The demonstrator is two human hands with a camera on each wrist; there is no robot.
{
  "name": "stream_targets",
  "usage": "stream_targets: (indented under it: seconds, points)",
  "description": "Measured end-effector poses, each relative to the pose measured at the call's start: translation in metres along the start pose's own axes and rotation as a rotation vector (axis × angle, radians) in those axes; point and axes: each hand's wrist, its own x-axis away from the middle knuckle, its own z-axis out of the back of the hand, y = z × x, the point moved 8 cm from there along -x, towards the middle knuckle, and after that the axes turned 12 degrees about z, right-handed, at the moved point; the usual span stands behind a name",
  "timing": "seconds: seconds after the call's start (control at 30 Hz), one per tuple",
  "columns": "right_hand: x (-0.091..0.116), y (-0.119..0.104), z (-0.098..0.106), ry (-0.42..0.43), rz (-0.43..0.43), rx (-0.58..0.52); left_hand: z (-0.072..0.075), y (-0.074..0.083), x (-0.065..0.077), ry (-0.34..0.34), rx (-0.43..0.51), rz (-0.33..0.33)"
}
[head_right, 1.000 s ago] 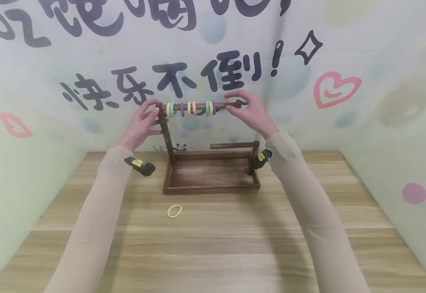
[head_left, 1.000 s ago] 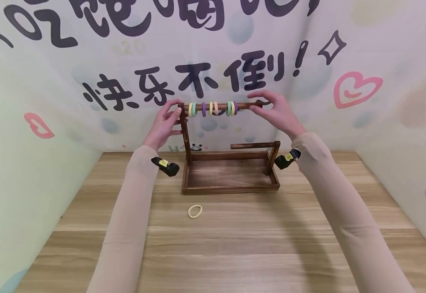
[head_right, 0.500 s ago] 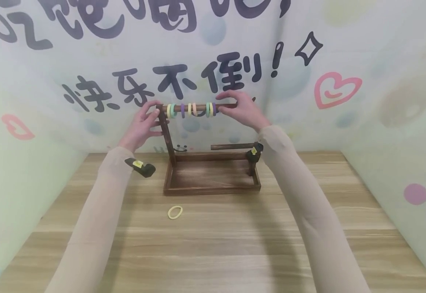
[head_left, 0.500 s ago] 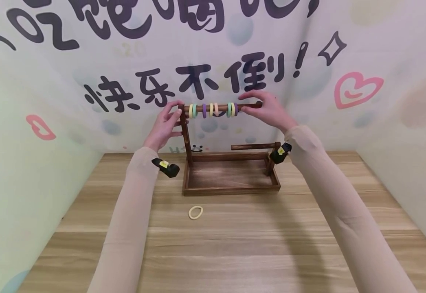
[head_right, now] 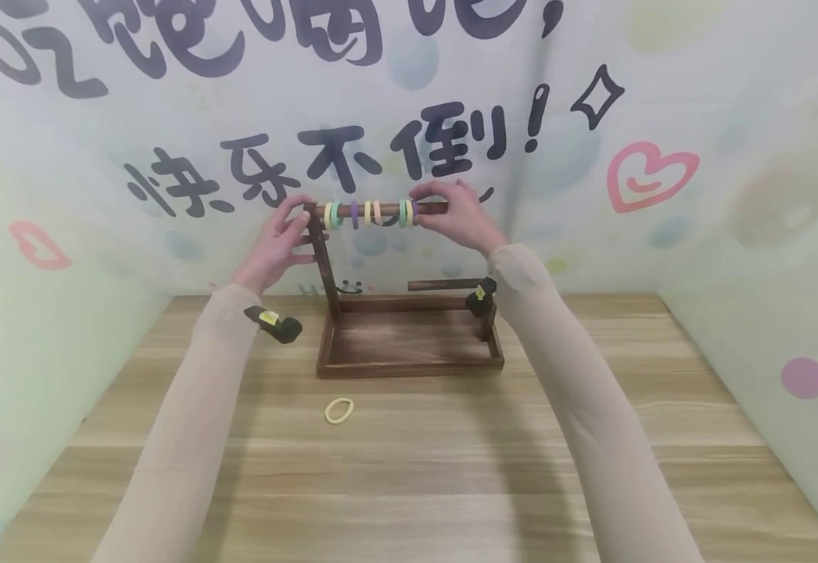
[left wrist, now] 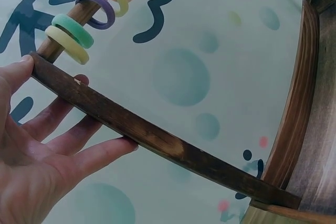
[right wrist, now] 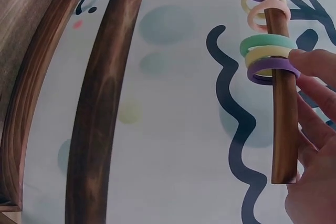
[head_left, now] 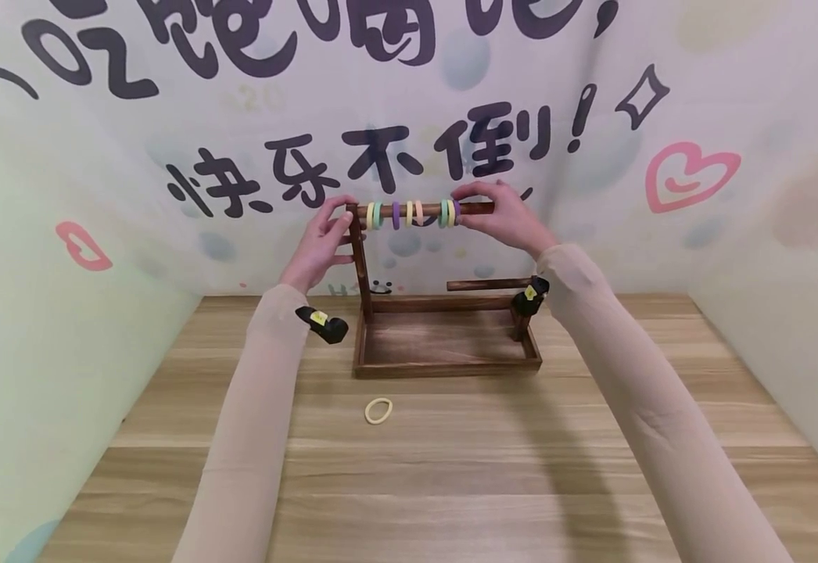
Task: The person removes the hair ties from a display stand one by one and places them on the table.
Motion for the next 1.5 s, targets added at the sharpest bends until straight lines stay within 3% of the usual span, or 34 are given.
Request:
stream_targets:
  seconds: [0.27, 0.5, 1.0, 1.1, 1.5]
  points:
    - [-0.004, 0.000, 0.002, 0.045, 0.077, 0.137, 0.001, 0.000, -0.002, -0.014, 0.007, -0.005]
    - [-0.001, 0.003, 0.000, 0.062, 0.035, 0.052, 0.001, -0.002, -0.002, -0.021, -0.003, -0.011]
    - [0.005, 0.004, 0.002, 0.079, -0.007, 0.000, 0.000, -0.003, -0.001, -0.019, 0.000, -0.014]
    - [0.009, -0.004, 0.006, 0.088, -0.004, 0.008, 0.001, -0.004, -0.002, -0.016, -0.006, -0.012]
    - [0.022, 0.012, 0.026, 0.131, -0.021, 0.105, 0.003, -0.006, -0.004, -0.007, -0.030, -0.009]
